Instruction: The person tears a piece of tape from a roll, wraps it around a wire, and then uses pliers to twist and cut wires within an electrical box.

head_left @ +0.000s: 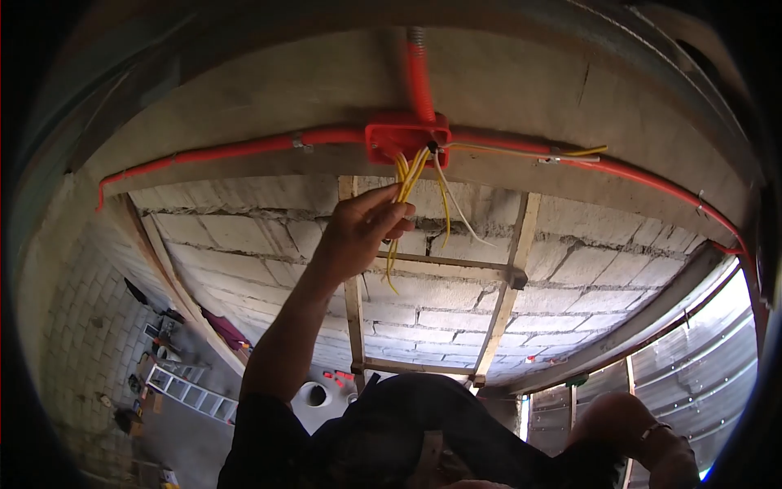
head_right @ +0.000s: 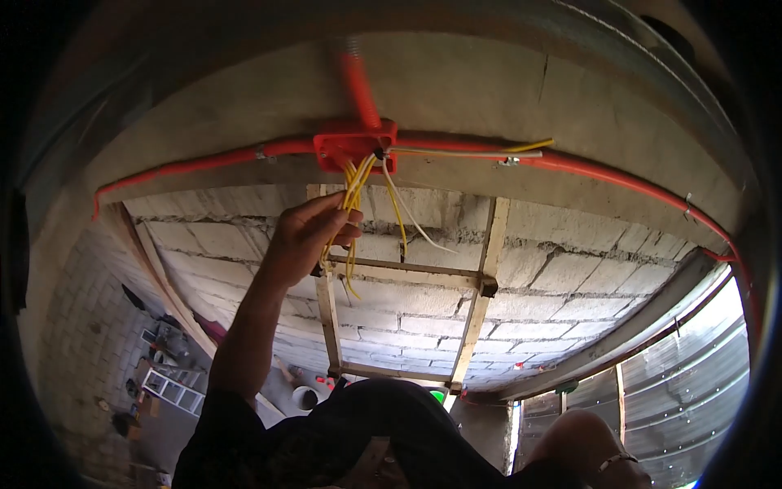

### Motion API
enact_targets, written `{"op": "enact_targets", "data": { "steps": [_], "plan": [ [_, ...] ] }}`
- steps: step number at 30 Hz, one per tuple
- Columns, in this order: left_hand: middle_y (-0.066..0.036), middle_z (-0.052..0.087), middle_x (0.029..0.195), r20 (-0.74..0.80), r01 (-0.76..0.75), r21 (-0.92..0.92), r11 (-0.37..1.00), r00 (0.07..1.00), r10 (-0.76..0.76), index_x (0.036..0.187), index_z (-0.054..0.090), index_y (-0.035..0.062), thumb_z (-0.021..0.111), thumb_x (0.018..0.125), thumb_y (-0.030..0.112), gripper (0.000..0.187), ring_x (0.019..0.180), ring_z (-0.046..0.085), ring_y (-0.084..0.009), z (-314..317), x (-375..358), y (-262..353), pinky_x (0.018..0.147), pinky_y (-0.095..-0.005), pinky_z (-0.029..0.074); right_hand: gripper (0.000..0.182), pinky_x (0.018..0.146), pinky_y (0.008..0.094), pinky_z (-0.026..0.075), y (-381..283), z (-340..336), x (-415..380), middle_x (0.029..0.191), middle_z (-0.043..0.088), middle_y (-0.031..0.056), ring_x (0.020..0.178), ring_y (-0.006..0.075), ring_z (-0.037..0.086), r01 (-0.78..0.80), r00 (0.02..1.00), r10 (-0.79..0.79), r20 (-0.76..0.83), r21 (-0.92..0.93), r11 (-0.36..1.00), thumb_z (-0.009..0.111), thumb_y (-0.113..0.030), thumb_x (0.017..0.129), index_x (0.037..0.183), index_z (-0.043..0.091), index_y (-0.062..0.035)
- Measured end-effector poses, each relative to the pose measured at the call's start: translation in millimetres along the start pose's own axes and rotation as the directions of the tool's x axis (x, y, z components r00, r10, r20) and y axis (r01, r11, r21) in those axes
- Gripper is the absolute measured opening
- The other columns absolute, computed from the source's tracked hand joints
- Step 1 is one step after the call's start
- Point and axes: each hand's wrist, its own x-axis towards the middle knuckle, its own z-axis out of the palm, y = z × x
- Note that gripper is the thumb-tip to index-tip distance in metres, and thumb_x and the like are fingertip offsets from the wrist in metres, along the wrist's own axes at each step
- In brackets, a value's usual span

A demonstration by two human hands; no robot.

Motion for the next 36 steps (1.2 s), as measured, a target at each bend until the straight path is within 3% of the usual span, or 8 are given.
{"op": "enact_targets", "data": {
  "steps": [9,12,14,19,29,31,32,36],
  "plan": [
    [-0.010,0.064,0.098,-0.138,-0.107,0.303,0.947,0.978,0.154,0.122,0.056,-0.0001,0.051,0.097,0.016,0.031,0.089,0.065,-0.0162,-0.9,-14.4,-35.9,0.081,-0.0292,0.053,0.023,0.065,0.0316,0.048,2.4,64.8,26.2,0.070,0.064,0.0126,0.058,0.0181,0.058,-0.186,0.963,0.154,0.223,0.131,0.974,0.059,-0.024,0.079,0.078,0.067,-0.0033],
    [-0.012,0.064,0.098,-0.200,-0.138,-0.010,0.990,0.971,0.133,0.120,0.056,-0.0028,0.052,0.096,0.016,0.031,0.089,0.066,-0.0186,23.6,-27.6,-42.5,0.081,-0.0306,0.054,0.036,0.056,0.0276,0.048,35.6,144.6,-15.6,0.071,0.064,0.0083,0.058,0.0198,0.058,-0.556,0.830,0.496,0.256,0.322,0.766,0.057,-0.032,0.084,0.084,0.067,0.0030],
    [-0.013,0.064,0.097,-0.163,-0.098,-0.062,0.993,0.983,0.087,0.121,0.053,-0.0046,0.052,0.096,0.015,0.031,0.089,0.066,-0.0211,27.8,-32.1,-44.6,0.082,-0.0322,0.055,0.020,0.063,0.0281,0.050,64.2,196.4,-13.1,0.075,0.067,0.0139,0.069,0.0162,0.065,-0.689,0.686,0.522,0.506,0.224,0.689,0.067,-0.008,0.081,0.099,0.066,0.0015],
    [-0.015,0.065,0.104,-0.135,-0.176,-0.001,0.984,0.975,0.174,0.127,0.046,-0.0051,0.051,0.096,0.012,0.035,0.092,0.066,-0.0196,49.4,-36.0,-51.8,0.085,-0.0316,0.053,0.040,0.064,0.0262,0.052,87.6,281.4,-19.7,0.078,0.067,0.0121,0.075,0.0139,0.066,-0.774,0.623,0.609,0.491,0.275,0.570,0.057,-0.033,0.094,0.109,0.062,0.0029],
    [-0.015,0.069,0.098,-0.101,-0.313,0.396,0.863,0.919,0.380,0.110,0.063,0.0010,0.066,0.087,0.011,0.026,0.089,0.068,-0.0204,31.3,-33.3,-47.1,0.076,-0.0303,0.054,0.013,0.051,0.0293,0.050,103.1,332.3,1.2,0.065,0.063,0.0111,0.059,0.0165,0.065,-0.673,0.737,0.614,0.283,0.228,0.703,0.064,-0.012,0.083,0.081,0.061,0.0000],
    [-0.013,0.070,0.090,-0.276,-0.205,0.350,0.914,0.910,0.310,0.103,0.066,-0.0007,0.067,0.086,0.011,0.021,0.080,0.069,-0.0167,11.2,-36.4,-31.0,0.073,-0.0285,0.054,0.007,0.051,0.0283,0.049,113.4,328.4,-5.6,0.070,0.055,0.0074,0.057,0.0146,0.059,-0.260,0.931,0.193,0.311,0.190,0.947,0.063,-0.003,0.078,0.082,0.058,0.0008],
    [-0.014,0.070,0.091,-0.313,-0.253,0.405,0.879,0.864,0.393,0.104,0.065,-0.0018,0.068,0.085,0.012,0.023,0.081,0.068,-0.0172,0.4,-32.0,-29.6,0.075,-0.0290,0.053,0.012,0.049,0.0303,0.050,109.7,328.9,-9.5,0.069,0.049,0.0056,0.053,0.0156,0.055,-0.604,0.790,0.472,0.391,0.363,0.710,0.063,-0.004,0.073,0.082,0.057,-0.0005],
    [-0.018,0.067,0.102,-0.155,-0.214,0.334,0.918,0.948,0.278,0.115,0.059,-0.0037,0.071,0.084,0.019,0.041,0.095,0.065,-0.0197,-33.1,-5.5,-58.5,0.085,-0.0318,0.050,0.020,0.048,0.0251,0.046,116.6,316.0,-3.8,0.063,0.056,0.0045,0.052,0.0098,0.057,-0.817,0.576,0.597,0.559,0.376,0.437,0.056,-0.017,0.092,0.083,0.058,0.0012]
  ]
}}
